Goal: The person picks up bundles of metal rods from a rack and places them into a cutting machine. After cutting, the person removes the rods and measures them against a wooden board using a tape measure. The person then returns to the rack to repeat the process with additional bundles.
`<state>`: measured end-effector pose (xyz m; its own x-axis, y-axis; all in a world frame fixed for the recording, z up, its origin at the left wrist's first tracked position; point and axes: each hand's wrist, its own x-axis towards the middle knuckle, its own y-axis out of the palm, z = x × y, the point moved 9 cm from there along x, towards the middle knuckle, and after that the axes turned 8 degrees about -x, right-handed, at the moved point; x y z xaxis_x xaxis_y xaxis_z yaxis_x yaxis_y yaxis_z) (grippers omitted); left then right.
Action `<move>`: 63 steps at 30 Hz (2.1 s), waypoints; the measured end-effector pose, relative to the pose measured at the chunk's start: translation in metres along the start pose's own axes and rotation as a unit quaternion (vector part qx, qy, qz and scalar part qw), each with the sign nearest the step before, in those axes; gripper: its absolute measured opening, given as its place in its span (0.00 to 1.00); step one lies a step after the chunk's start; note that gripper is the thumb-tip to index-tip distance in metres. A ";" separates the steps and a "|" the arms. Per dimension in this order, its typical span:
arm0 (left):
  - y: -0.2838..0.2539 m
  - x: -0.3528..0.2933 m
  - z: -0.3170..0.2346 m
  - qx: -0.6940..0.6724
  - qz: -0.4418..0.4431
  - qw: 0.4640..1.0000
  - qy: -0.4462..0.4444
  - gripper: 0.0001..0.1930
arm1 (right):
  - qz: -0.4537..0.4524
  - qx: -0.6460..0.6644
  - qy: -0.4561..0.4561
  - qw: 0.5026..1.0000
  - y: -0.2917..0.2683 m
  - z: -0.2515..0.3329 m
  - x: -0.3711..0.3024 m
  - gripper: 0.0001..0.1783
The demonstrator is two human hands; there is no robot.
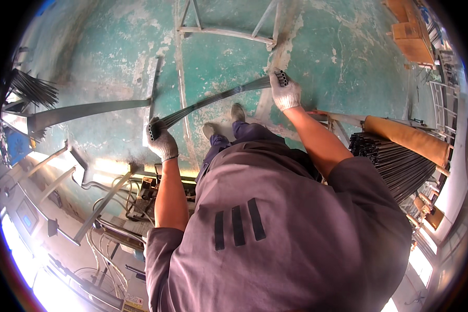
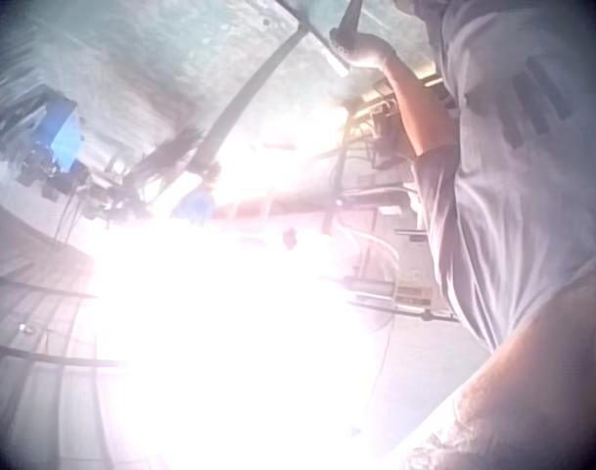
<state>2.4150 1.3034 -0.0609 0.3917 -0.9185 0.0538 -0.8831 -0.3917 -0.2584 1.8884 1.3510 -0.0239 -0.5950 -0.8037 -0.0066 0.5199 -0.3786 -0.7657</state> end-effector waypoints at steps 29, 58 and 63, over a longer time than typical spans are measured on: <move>0.003 0.001 -0.016 0.036 0.017 0.999 -0.005 0.08 | -0.042 -0.086 -0.061 0.994 0.003 0.004 -0.002 0.17; -0.002 -0.002 -0.035 0.147 0.041 0.987 0.042 0.12 | 0.046 -0.295 -0.174 0.939 0.039 -0.004 0.005 0.21; 0.003 -0.002 -0.039 0.195 0.056 0.978 0.052 0.13 | 0.026 -0.010 -0.014 1.000 0.025 -0.026 0.001 0.20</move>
<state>2.4017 1.3023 -0.0244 0.2519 -0.9629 0.0968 -0.7457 -0.2569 -0.6148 1.8847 1.3521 -0.0595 -0.5494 -0.8351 -0.0282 0.5377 -0.3275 -0.7770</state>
